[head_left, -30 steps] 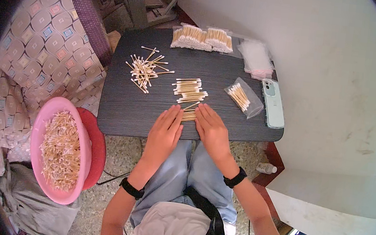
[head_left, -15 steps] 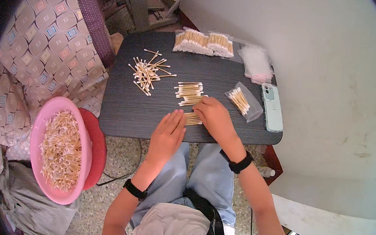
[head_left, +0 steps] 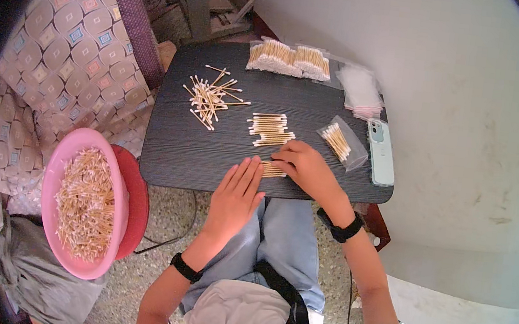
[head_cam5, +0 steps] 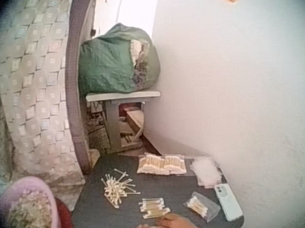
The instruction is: Organize cotton swabs on a table and put them into a plastic bag.
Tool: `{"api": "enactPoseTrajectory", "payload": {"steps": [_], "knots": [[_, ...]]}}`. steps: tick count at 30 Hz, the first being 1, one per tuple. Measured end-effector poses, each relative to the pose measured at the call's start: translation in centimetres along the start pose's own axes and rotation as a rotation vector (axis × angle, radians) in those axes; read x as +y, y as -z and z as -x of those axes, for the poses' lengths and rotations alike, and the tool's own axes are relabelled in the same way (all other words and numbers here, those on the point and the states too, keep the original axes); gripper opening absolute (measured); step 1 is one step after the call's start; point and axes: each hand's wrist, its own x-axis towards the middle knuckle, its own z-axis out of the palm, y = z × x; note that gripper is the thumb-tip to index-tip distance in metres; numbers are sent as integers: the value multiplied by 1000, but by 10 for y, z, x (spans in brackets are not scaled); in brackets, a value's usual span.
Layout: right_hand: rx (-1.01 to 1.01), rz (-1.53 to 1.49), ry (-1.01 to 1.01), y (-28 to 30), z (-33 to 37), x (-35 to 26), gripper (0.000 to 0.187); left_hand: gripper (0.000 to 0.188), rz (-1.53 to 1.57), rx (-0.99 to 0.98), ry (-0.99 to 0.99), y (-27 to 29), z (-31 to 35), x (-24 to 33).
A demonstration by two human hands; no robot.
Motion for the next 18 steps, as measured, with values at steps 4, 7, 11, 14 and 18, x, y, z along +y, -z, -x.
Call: {"api": "enactPoseTrajectory", "payload": {"steps": [4,7,11,14,18], "knots": [[10,-6,19,-3,1,5,13,56,11,-4,5,-1,-1,0],[3,2,-33,-4,-3,3,10,57,9,-10,11,0,-2,1],[88,143,-23,-6,-6,0,7,58,-5,-19,20,2,-3,2],[140,253,-6,-5,-9,1,6,60,-27,-27,23,3,-4,3],[186,245,14,-4,-6,2,18,65,-49,-73,31,12,-6,14]]}}
